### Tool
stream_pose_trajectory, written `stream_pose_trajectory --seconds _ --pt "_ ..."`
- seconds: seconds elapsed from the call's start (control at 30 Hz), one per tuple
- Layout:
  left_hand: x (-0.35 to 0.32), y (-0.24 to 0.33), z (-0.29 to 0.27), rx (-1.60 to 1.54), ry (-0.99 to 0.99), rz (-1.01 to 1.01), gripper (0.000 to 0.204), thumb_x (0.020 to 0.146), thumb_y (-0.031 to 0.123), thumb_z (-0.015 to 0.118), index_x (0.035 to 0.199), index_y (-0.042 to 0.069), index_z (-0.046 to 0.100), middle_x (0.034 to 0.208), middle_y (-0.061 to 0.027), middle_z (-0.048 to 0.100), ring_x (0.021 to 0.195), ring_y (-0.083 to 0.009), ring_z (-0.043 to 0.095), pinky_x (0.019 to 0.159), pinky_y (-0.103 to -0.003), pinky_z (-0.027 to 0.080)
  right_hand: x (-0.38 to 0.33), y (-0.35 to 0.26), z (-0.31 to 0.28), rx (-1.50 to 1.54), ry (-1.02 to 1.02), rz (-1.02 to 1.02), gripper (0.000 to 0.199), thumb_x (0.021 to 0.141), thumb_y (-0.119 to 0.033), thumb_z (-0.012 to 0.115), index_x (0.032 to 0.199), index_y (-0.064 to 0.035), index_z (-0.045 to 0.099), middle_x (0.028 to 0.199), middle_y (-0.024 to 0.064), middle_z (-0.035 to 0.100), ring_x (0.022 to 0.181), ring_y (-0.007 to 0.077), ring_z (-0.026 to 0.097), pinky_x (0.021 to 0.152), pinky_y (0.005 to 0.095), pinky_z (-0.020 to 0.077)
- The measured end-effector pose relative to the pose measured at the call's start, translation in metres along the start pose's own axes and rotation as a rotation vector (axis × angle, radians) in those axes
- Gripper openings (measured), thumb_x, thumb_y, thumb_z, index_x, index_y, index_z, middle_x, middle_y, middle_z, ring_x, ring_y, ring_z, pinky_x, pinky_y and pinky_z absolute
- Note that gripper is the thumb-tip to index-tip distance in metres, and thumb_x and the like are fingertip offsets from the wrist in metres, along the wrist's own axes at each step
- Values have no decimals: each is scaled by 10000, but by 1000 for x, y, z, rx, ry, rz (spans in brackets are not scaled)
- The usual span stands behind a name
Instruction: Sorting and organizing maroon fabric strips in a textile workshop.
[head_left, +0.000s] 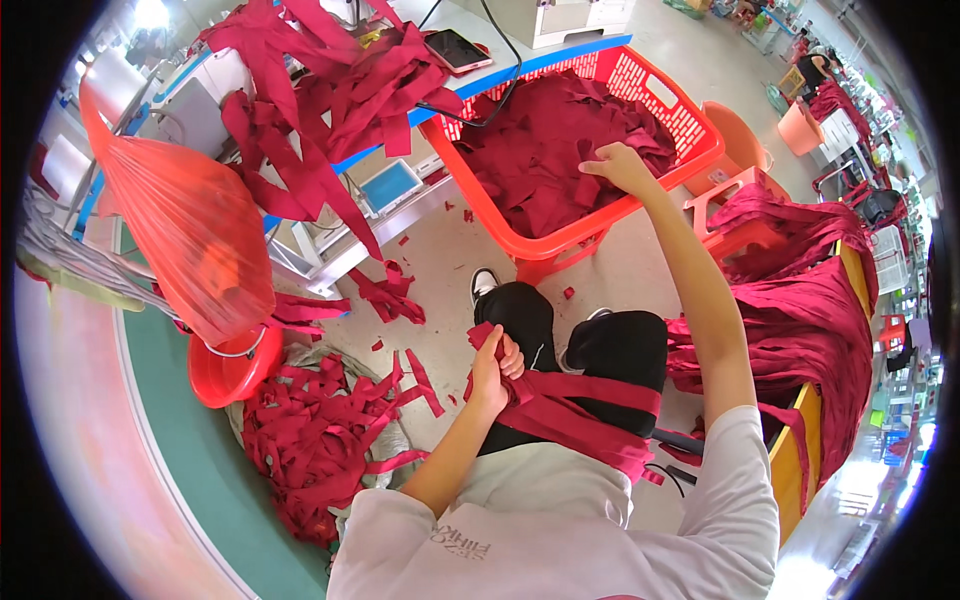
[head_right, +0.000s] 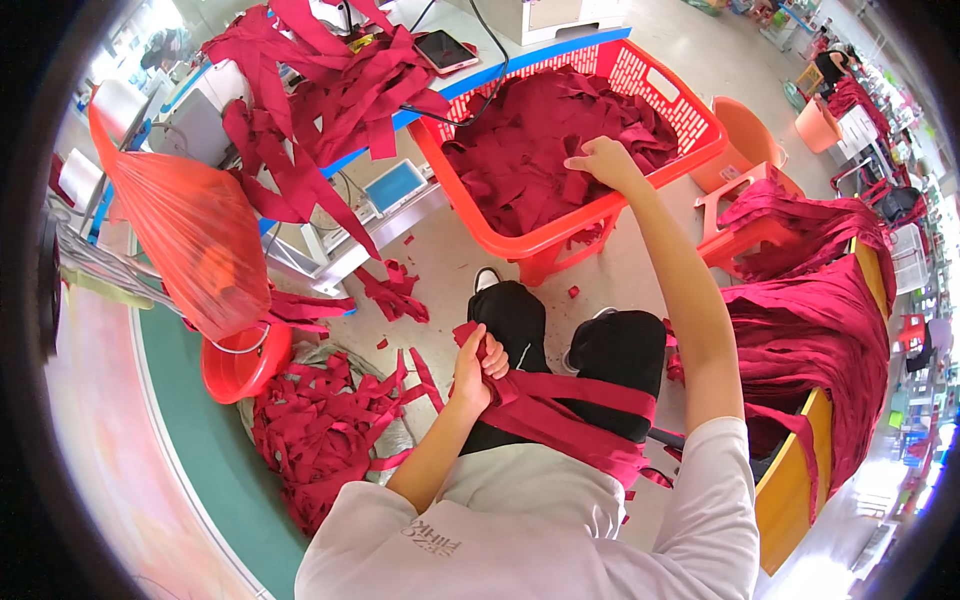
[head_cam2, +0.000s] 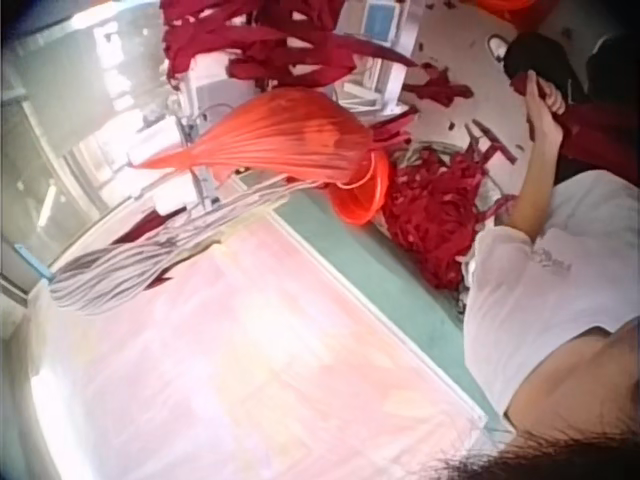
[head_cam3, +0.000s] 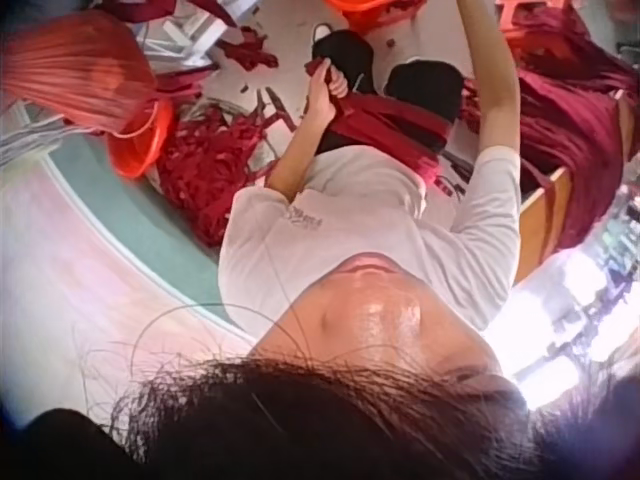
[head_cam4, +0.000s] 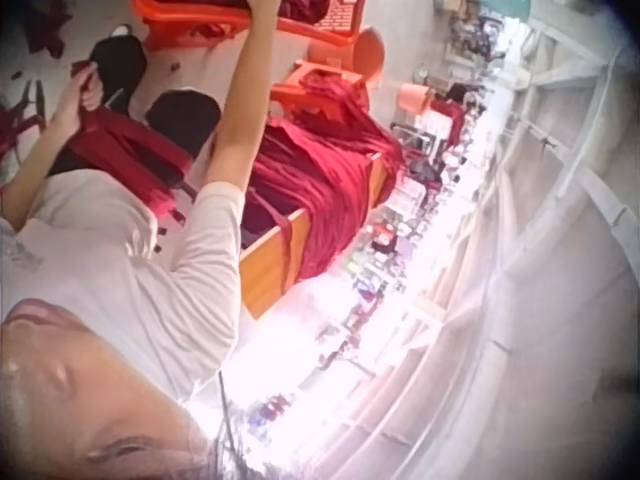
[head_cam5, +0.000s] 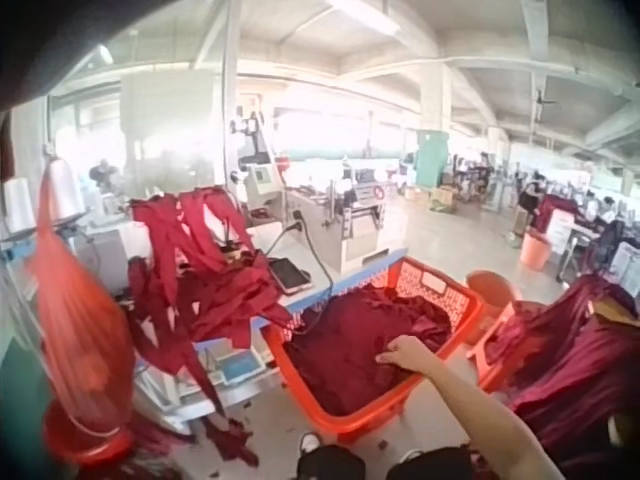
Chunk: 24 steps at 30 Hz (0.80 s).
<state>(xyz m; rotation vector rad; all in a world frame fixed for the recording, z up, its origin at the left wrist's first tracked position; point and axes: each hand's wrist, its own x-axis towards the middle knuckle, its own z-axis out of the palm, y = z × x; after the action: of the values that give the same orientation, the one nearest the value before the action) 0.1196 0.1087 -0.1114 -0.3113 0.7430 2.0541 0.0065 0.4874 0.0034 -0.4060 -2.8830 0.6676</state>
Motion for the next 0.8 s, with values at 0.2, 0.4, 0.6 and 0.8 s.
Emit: stream_pose_trajectory --seconds 0.2,0.4,0.6,0.8 --pt "3 -5 -2 8 -37 -6 404 1027 340 417 687 123 440 519 42 329 450 -86 313 446 -253 277 -14 -59 -42 353 27 -46 421 881 -341 690 725 39 596 579 69 538 572 129 549 575 332 431" --pt "-3 -7 8 83 -52 14 435 1036 366 402 677 123 440 502 46 325 434 -83 309 440 -248 265 -71 -183 -129 955 37 -292 231 964 -182 593 1054 24 648 770 50 660 657 102 617 594 244 485" --pt "-28 -6 55 185 -300 125 510 1046 465 351 895 35 580 520 54 319 441 -47 299 432 -226 244 -159 -211 -133 1145 80 -555 215 971 -112 532 1107 49 579 778 123 669 544 177 653 436 262 485" --pt "-46 9 100 -317 -481 -27 713 957 666 340 1105 14 589 564 47 358 484 -75 353 491 -216 314 -262 -152 -74 863 -585 -320 115 842 79 586 944 74 641 746 103 698 585 161 686 493 264 524"
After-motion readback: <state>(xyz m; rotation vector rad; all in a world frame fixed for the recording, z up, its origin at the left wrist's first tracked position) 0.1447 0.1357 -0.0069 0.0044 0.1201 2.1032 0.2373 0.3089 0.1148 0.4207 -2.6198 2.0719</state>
